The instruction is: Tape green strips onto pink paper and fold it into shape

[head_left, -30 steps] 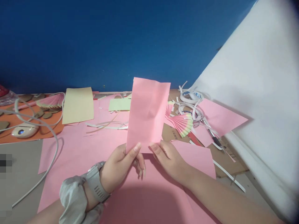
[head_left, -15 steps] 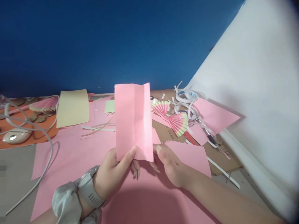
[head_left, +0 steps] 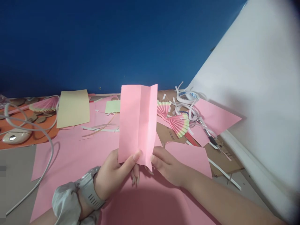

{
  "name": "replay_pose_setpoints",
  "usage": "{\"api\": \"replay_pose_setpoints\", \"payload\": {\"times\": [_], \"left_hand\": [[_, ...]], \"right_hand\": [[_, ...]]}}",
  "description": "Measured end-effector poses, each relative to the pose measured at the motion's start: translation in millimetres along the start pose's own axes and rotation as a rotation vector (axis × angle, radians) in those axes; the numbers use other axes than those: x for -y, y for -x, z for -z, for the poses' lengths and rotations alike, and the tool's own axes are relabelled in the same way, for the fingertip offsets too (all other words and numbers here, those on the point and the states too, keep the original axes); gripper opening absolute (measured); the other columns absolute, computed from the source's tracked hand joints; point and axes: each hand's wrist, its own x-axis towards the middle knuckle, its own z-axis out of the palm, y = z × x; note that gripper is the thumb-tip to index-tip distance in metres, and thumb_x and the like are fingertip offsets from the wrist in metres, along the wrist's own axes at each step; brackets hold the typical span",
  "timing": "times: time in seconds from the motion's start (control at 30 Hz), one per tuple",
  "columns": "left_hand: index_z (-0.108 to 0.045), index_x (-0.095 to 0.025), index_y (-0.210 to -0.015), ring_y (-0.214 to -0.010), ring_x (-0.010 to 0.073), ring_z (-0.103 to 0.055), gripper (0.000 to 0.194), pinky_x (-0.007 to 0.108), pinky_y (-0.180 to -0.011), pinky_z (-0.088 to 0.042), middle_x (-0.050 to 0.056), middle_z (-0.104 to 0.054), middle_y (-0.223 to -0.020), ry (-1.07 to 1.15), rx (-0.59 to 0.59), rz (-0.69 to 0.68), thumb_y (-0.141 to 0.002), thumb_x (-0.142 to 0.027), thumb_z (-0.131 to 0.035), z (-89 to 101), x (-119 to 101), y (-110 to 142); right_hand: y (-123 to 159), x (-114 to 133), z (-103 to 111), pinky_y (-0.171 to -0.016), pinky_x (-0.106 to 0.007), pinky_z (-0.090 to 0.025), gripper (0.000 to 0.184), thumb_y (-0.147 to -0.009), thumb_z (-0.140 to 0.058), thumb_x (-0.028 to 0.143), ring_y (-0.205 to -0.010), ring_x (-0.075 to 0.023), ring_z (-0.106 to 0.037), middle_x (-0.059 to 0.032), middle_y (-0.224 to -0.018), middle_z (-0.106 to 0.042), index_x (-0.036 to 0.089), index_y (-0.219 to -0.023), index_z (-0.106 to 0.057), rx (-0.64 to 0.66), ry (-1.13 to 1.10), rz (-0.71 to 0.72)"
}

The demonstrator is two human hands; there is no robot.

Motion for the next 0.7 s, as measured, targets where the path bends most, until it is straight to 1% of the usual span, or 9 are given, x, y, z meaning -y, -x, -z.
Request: {"api": "replay_pose_setpoints", "payload": {"times": [0.07, 0.13, 0.3, 0.4, 0.5, 0.7], "left_hand": [[-0.053, -0.015, -0.046, -0.043, 0.0084, -0.055, 0.054, 0.017, -0.053, -0.046, 0.000, -0.056, -0.041, -0.020, 0.025, -0.019, -0.092, -0.041, -0.038, -1.3, 1.3, 0.6], [-0.054, -0.015, -0.049, -0.043, 0.0080, -0.055, 0.052, 0.017, -0.052, -0.045, 0.000, -0.057, -0.043, -0.031, 0.045, -0.033, -0.092, -0.040, -0.038, -2.3, 1.8, 0.4], [-0.053, -0.016, -0.050, -0.043, 0.0092, -0.055, 0.050, 0.018, -0.051, -0.045, 0.001, -0.058, -0.043, -0.061, 0.055, -0.026, -0.091, -0.038, -0.037, -2.2, 1.4, -1.1], [-0.054, -0.015, -0.048, -0.044, 0.0097, -0.055, 0.050, 0.018, -0.053, -0.046, 0.002, -0.058, -0.044, -0.071, 0.067, -0.013, -0.091, -0.033, -0.036, -1.7, 2.7, -1.2], [-0.055, -0.015, -0.048, -0.046, 0.0103, -0.056, 0.049, 0.019, -0.055, -0.046, 0.003, -0.059, -0.045, -0.066, 0.070, -0.003, -0.091, -0.030, -0.036, -1.9, 4.6, -2.0], [-0.054, -0.015, -0.051, -0.049, 0.0129, -0.058, 0.053, 0.023, -0.058, -0.047, 0.003, -0.058, -0.047, 0.022, 0.098, -0.004, -0.092, -0.038, -0.030, -3.9, 2.5, -4.3]], "right_hand": [[-1.8, 1.7, -2.0, -0.066, -0.029, -0.044, 0.046, -0.092, -0.033, 0.049, -0.060, -0.0126, -0.052, -0.0018, -0.064, -0.057, 0.016, -0.069, -0.054, 0.052, -0.057, 0.021], [-3.0, 2.0, -3.9, -0.071, -0.029, -0.045, 0.045, -0.093, -0.032, 0.044, -0.065, -0.0132, -0.056, -0.0028, -0.068, -0.061, 0.016, -0.068, -0.056, 0.061, -0.100, 0.025], [-3.9, -0.6, -7.4, -0.066, -0.026, -0.045, 0.042, -0.096, -0.032, 0.034, -0.066, -0.0131, -0.059, -0.0034, -0.071, -0.064, 0.015, -0.070, -0.060, 0.024, -0.123, -0.013], [-4.4, 0.3, -9.1, -0.069, -0.027, -0.046, 0.038, -0.096, -0.033, 0.030, -0.066, -0.0131, -0.059, -0.0024, -0.074, -0.065, 0.017, -0.076, -0.062, 0.011, -0.149, -0.021], [-4.8, 2.1, -9.9, -0.068, -0.028, -0.047, 0.032, -0.095, -0.035, 0.029, -0.062, -0.0130, -0.059, -0.0012, -0.074, -0.066, 0.018, -0.083, -0.062, -0.028, -0.158, -0.013], [-3.1, 1.9, -10.3, -0.068, -0.029, -0.048, 0.027, -0.094, -0.037, 0.030, -0.060, -0.0141, -0.059, -0.0005, -0.068, -0.065, 0.018, -0.086, -0.061, -0.066, -0.101, -0.040]]}}
